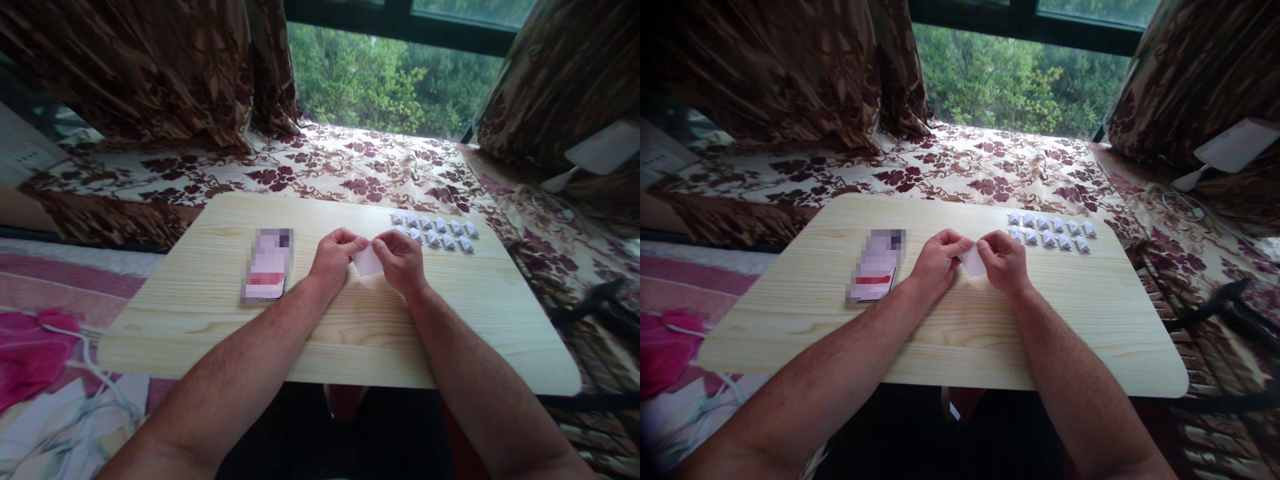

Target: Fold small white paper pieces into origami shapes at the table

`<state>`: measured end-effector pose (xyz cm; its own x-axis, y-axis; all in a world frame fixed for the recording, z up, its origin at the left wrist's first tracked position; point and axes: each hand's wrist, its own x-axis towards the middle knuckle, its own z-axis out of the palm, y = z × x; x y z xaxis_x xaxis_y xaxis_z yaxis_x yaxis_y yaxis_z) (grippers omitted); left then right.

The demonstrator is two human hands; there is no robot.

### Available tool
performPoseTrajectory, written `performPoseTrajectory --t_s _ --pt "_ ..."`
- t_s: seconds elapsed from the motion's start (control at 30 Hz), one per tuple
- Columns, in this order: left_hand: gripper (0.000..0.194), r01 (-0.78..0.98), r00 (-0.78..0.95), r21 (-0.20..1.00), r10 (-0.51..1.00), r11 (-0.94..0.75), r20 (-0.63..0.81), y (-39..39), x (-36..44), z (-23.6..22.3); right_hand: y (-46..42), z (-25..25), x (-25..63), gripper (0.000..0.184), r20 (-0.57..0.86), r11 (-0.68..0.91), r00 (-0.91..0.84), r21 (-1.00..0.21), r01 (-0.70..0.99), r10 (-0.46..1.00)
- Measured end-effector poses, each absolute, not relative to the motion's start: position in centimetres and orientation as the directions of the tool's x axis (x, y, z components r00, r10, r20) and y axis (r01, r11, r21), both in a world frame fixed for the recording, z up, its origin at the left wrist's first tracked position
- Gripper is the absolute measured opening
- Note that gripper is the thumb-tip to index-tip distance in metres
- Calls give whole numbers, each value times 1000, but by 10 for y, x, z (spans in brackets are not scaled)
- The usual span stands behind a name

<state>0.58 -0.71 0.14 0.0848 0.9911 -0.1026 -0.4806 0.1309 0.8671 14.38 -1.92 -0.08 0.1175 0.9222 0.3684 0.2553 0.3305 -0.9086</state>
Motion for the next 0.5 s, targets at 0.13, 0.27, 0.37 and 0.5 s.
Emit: performPoseTrajectory --t_s 0.13,0.27,0.37,0.5 --pt "34 -506 95 848 987 157 -126 -7 5 3 -19 -2 144 19 379 339 118 -903 265 918" --pt "31 -501 96 852 988 154 -122 -6 5 3 -19 -2 145 18 382 344 113 -903 257 917" --pt "31 -502 102 851 988 153 -118 -7 4 4 -20 -1 145 19 376 335 116 -902 272 919" --pt "34 -534 127 827 984 173 -124 -9 3 6 -21 0 145 18 382 341 108 -898 278 918"
